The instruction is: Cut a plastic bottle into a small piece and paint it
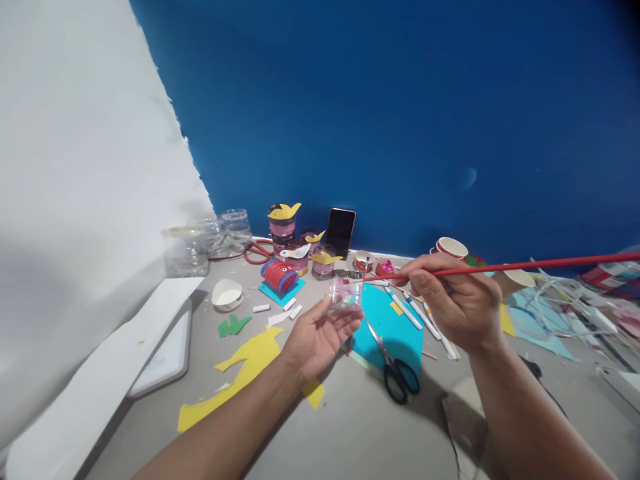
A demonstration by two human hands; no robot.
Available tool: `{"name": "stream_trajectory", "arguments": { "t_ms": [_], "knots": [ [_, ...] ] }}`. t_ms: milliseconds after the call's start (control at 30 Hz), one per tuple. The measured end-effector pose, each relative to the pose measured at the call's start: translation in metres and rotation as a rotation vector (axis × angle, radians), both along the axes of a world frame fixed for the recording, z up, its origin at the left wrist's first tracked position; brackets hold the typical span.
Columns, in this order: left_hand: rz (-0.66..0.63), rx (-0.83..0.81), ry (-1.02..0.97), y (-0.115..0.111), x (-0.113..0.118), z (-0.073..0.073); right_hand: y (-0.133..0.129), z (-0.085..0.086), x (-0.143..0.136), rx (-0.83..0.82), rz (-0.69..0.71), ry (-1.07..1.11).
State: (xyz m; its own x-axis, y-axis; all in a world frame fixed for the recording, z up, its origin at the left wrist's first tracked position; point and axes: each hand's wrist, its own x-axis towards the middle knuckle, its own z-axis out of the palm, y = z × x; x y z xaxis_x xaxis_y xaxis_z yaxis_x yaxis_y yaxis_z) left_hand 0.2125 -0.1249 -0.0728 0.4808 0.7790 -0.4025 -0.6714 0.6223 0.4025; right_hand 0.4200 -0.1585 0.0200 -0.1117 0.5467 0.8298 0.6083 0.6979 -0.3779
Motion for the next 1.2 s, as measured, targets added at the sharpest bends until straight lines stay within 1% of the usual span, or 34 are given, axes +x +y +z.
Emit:
{"name": "stream_trajectory", "arguments": {
  "t_ms": [67, 133, 233, 300, 400, 467, 567, 600, 667, 733, 767, 867, 967, 1033, 1133, 1200],
  "knots": [
    [0.009, 0.001, 0.008, 0.000, 0.000, 0.001, -0.001, 0.001, -0.001, -0.007, 0.015, -0.037],
    [0.013, 0.000, 0.013, 0.000, 0.000, 0.001, -0.003, 0.002, -0.001, -0.024, -0.011, -0.063],
    [0.017, 0.001, 0.017, 0.000, 0.000, 0.001, -0.003, 0.003, -0.001, -0.008, -0.045, -0.025],
    [0.021, 0.006, 0.020, 0.000, 0.000, 0.001, -0.002, 0.003, -0.002, 0.006, -0.018, -0.006],
    [0.023, 0.011, 0.024, 0.000, 0.000, 0.000, 0.000, 0.003, -0.002, -0.020, 0.028, -0.053],
    [0.015, 0.009, 0.029, 0.000, 0.001, 0.000, 0.001, 0.002, 0.001, -0.042, 0.001, -0.078],
    [0.013, 0.013, 0.045, 0.000, 0.001, 0.000, 0.001, 0.001, 0.002, -0.029, -0.055, -0.032],
    [0.020, 0.019, 0.053, 0.000, 0.001, 0.000, 0.001, 0.000, 0.000, -0.021, -0.045, -0.009],
    [0.041, 0.034, 0.070, -0.001, 0.002, 0.000, 0.001, -0.002, -0.005, -0.018, 0.020, 0.012],
    [0.068, 0.050, 0.084, -0.001, 0.002, 0.000, 0.002, -0.002, -0.009, -0.023, 0.065, -0.012],
    [0.082, 0.057, 0.088, -0.001, 0.002, 0.000, 0.002, -0.002, -0.009, -0.027, 0.065, -0.033],
    [0.110, 0.064, 0.098, -0.002, 0.002, 0.000, 0.001, 0.000, -0.002, -0.040, 0.002, -0.060],
    [0.117, 0.065, 0.105, -0.002, 0.003, -0.001, 0.000, -0.001, 0.003, -0.030, -0.047, -0.011],
    [0.119, 0.067, 0.108, -0.003, 0.003, -0.001, 0.000, -0.003, 0.000, -0.036, -0.011, 0.019],
    [0.129, 0.068, 0.113, -0.002, 0.004, -0.001, 0.002, -0.005, -0.006, -0.074, 0.068, -0.015],
    [0.138, 0.065, 0.116, -0.002, 0.005, -0.001, 0.004, -0.006, -0.007, -0.085, 0.052, -0.033]
  ]
}}
